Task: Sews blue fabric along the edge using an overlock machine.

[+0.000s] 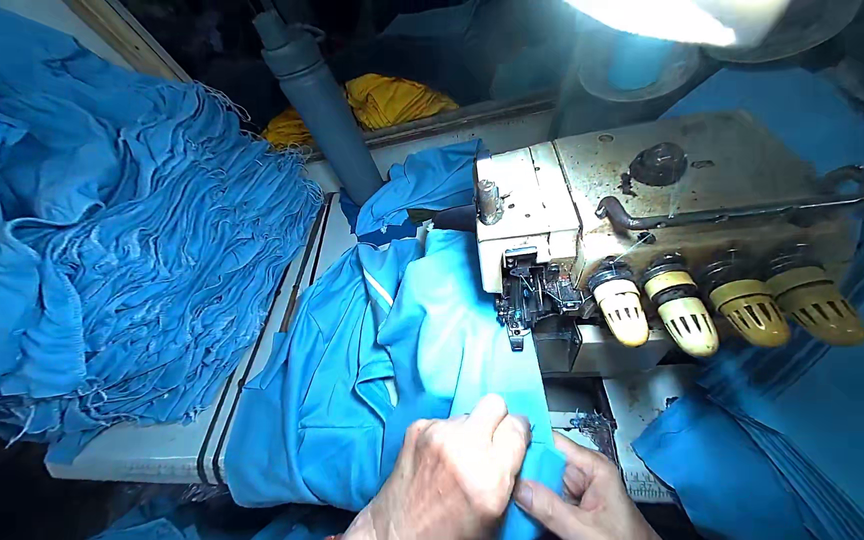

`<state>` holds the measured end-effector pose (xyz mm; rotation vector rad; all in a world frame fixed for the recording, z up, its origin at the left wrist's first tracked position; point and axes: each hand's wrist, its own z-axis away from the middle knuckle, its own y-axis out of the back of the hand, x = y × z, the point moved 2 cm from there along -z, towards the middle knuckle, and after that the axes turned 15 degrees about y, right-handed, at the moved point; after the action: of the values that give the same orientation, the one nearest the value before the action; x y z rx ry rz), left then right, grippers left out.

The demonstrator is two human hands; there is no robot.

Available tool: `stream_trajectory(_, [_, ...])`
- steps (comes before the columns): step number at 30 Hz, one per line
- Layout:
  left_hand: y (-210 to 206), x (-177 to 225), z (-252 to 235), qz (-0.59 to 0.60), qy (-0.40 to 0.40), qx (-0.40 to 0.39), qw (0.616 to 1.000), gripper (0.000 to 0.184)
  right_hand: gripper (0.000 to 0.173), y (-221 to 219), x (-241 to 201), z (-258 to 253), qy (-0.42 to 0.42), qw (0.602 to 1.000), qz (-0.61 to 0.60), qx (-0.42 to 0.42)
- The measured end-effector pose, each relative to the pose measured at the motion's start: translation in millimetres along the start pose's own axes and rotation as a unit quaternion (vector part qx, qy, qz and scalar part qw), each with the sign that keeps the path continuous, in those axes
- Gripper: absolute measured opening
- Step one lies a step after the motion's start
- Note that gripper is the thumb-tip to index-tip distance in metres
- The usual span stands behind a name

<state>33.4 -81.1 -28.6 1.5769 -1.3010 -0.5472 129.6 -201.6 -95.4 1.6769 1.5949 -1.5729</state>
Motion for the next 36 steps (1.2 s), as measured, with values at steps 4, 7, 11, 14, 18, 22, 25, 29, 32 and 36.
stream_trajectory(4, [-3, 4, -27, -0.052, 0.014, 0.049, 0.997, 0.022, 0.018, -8, 6, -16, 0.013, 0.999, 0.014, 0.037])
stream_trajectory(7, [-12, 12, -42, -0.088, 0.058, 0.064, 0.992, 0.025, 0.018, -15, 6, -24, 0.001, 0.997, 0.044, 0.061])
stream_trajectory(11, [-20, 20, -52, -0.114, 0.086, 0.065, 0.988, 0.026, 0.018, -19, 6, -30, -0.002, 0.992, 0.088, 0.089])
stream_trajectory(14, [-14, 16, -46, -0.079, 0.069, 0.049, 0.993, 0.024, 0.018, -18, 9, -30, 0.019, 0.992, 0.087, 0.085])
stream_trajectory(18, [27, -8, -7, 0.011, 0.141, -0.028, 0.990, 0.027, 0.020, -14, 20, -29, 0.011, 0.997, 0.037, 0.063])
stream_trajectory(22, [47, -58, 55, -0.064, 0.391, -0.219, 0.892, 0.059, 0.021, -15, 22, -30, -0.006, 0.997, 0.020, 0.070])
stream_trajectory(25, [18, -91, 123, -0.015, 0.472, -0.206, 0.857, 0.032, 0.022, -14, 23, -32, 0.007, 0.997, 0.053, 0.060])
stream_trajectory(29, [43, -106, 141, 0.096, 0.519, 0.031, 0.849, 0.030, 0.026, -8, 18, -26, 0.128, 0.966, 0.226, 0.013])
stream_trajectory(32, [105, -140, 120, 0.040, 0.447, 0.224, 0.865, 0.033, 0.018, -9, -3, -10, 0.171, 0.971, 0.157, -0.053])
stream_trajectory(36, [154, -175, 77, -0.020, 0.476, 0.229, 0.849, 0.035, 0.012, -10, -4, 25, 0.070, 0.984, 0.067, -0.149])
